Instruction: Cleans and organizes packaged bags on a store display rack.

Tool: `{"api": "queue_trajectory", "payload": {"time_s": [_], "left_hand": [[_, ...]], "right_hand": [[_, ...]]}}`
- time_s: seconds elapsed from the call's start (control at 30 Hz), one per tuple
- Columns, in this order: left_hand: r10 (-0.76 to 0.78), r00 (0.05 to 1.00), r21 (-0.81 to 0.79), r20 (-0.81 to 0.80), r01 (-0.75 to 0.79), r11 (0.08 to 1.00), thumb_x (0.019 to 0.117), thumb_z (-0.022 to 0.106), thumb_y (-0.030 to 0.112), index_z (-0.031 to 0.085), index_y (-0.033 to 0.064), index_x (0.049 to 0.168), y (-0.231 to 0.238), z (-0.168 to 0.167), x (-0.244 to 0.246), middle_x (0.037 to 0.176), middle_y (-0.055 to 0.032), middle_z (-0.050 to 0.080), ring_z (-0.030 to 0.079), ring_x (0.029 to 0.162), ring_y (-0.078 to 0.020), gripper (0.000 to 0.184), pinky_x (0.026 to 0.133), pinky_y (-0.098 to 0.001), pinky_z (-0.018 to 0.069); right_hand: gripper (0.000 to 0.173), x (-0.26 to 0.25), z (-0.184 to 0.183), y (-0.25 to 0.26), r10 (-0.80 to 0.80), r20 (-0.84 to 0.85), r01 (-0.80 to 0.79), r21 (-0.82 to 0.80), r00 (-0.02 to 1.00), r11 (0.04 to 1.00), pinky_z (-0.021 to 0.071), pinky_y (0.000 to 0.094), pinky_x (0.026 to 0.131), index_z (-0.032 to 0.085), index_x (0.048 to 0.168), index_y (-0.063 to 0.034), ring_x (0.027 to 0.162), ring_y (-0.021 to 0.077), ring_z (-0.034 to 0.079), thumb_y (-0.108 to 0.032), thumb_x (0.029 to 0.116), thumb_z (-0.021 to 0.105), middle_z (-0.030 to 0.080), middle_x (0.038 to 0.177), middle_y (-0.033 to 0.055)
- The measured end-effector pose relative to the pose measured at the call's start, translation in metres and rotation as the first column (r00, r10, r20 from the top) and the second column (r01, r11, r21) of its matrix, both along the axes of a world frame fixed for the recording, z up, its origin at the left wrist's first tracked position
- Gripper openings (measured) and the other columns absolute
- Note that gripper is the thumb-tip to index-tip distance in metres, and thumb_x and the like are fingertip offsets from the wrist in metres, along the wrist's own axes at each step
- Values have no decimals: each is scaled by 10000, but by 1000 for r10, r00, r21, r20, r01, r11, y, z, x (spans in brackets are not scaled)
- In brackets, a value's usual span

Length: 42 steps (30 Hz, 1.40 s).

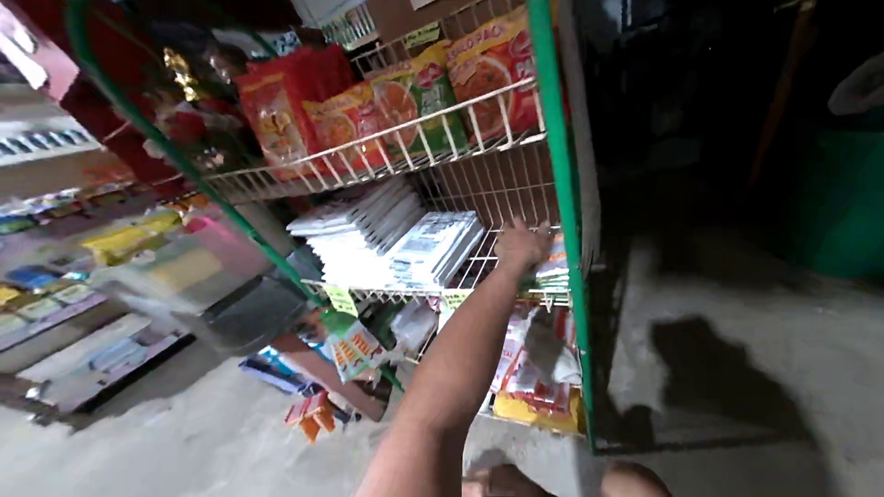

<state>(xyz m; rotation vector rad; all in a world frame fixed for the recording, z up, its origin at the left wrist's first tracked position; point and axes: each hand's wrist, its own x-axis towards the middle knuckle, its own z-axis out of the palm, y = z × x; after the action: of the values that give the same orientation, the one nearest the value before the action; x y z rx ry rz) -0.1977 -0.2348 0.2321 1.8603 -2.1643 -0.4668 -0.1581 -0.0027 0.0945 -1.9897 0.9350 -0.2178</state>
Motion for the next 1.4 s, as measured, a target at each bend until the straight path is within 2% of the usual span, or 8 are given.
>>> {"api": "queue_trajectory", "payload": {"time_s": [0.2, 0.4, 0.53, 0.73, 0.87, 0.97, 1.17, 1.4], "left_hand": [[-422, 796, -484, -434, 190, 854, 1051, 549, 187, 645, 3, 1152, 72, -26, 116, 981, -114, 678, 660, 849, -186, 231, 781, -401, 568], [-163, 706, -237, -689, -8, 971, 930, 663, 98, 702, 24, 931, 139, -160, 227, 760, 65, 680, 639, 686, 6, 83, 690, -206, 558], [-134, 658, -138, -741, 46, 989, 1043, 477, 84, 692, -36, 974, 137, -194, 236, 838, -1, 726, 689, 771, -34, 255, 803, -255, 585], [-91, 792, -7, -603, 109, 994, 1090, 404, 238, 526, -7, 1444, 99, -193, 211, 1484, -203, 524, 477, 1407, -284, 448, 1187, -461, 353], [-119, 778, -143, -617, 38, 989, 971, 634, 124, 724, -47, 1032, 72, -199, 185, 1355, -227, 613, 563, 1312, -281, 203, 1112, -425, 435], [-66, 578, -90, -814, -13, 996, 1029, 516, 77, 701, -92, 1025, 71, -199, 159, 1252, -204, 653, 614, 1181, -188, 251, 1024, -340, 486], [250, -305, 218, -919, 136, 966, 1105, 57, 454, 326, 67, 1506, 104, -190, 108, 1332, -84, 600, 630, 1127, -159, 618, 915, -341, 524], [95, 299, 124, -950, 79, 989, 1042, 500, 72, 626, -122, 1196, 138, -206, 120, 1256, -170, 650, 626, 1119, -126, 278, 995, -306, 502]], "right_hand": [[337, -15, -60, -23, -78, 19, 78, -8, 997, 997, 449, 568, 1081, 659, 1310, -23, 1217, 374, 627, -182, 1017, 617, 675, 1265, 217], [284, -42, -48, -55, -303, 159, 331, -197, 940, 923, 448, 502, 1099, 744, 1020, 31, 1251, 328, 604, -224, 1004, 620, 666, 1285, 190], [358, -53, -49, -106, -513, -50, 470, -332, 857, 818, 306, 541, 1201, 697, 1266, -39, 1453, 383, 399, -261, 1054, 513, 465, 1541, 203], [722, -68, -78, -154, -703, -192, 642, -297, 685, 707, 254, 531, 1227, 393, 1558, -52, 1509, 398, 305, -409, 987, 652, 317, 1625, 241], [637, -64, -80, -163, -705, -228, 640, -299, 672, 708, 239, 540, 1222, 443, 1535, -73, 1520, 388, 281, -374, 1003, 622, 297, 1642, 217], [565, -46, -73, -149, -742, 112, 729, -330, 661, 600, 240, 558, 1228, 487, 1506, -47, 1512, 400, 303, -355, 1037, 556, 351, 1615, 228], [772, 21, -82, -104, -301, 660, 671, -424, 689, 608, 188, 533, 1253, 485, 1475, 56, 1494, 346, 363, -558, 1049, 289, 471, 1539, 230], [504, -53, -83, -152, -676, 291, 717, -468, 677, 517, 264, 622, 1195, 567, 1442, -25, 1451, 466, 385, -294, 1020, 504, 460, 1533, 263]]}}
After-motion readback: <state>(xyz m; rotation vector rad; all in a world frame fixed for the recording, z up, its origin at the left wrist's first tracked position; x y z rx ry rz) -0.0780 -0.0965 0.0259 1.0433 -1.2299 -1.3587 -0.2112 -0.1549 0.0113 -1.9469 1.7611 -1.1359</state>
